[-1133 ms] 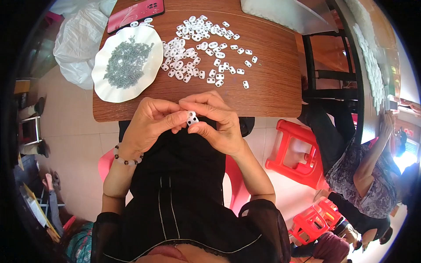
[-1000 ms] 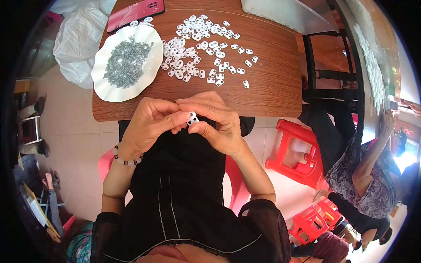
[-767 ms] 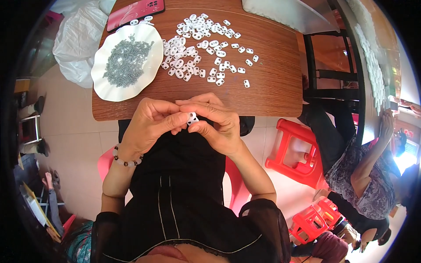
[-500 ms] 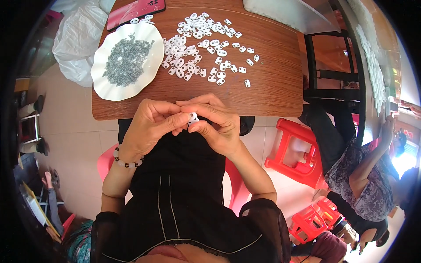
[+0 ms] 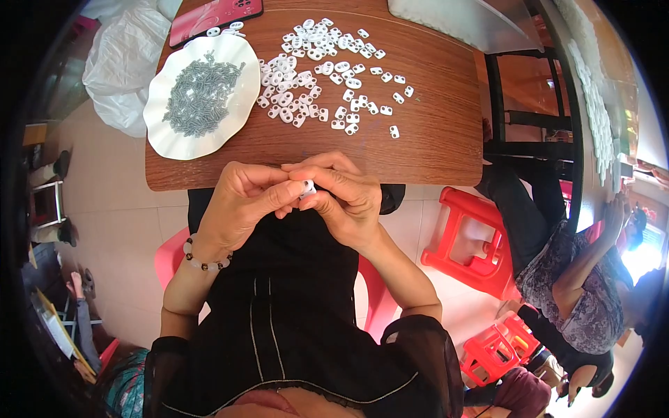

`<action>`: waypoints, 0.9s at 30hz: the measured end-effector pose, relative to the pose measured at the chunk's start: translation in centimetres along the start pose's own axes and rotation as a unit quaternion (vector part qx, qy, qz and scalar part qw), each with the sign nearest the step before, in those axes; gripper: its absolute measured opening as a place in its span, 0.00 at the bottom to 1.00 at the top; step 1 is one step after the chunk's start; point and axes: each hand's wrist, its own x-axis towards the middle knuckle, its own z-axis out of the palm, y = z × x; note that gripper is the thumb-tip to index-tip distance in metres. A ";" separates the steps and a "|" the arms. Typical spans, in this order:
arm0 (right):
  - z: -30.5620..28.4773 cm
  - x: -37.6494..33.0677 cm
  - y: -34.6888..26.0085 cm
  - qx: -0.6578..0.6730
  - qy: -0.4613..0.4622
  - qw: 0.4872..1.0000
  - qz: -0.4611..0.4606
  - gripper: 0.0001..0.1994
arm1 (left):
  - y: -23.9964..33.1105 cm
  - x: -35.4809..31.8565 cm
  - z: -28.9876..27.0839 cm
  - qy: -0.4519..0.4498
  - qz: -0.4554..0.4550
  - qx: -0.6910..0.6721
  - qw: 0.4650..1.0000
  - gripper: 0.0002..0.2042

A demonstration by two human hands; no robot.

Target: Manually inserting small metal components into white plastic clips at a workshop table.

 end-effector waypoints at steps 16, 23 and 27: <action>0.0 -0.3 0.9 -0.059 0.023 0.998 -0.016 0.12 | -1.1 0.4 0.3 0.005 0.015 -0.012 1.000 0.10; 0.1 -0.2 1.2 0.097 0.005 0.995 0.028 0.15 | -1.4 0.7 0.5 0.024 0.031 -0.070 0.997 0.09; 0.2 -0.2 1.3 0.169 -0.018 0.984 0.043 0.17 | -1.2 0.8 0.3 0.035 0.040 -0.042 0.998 0.09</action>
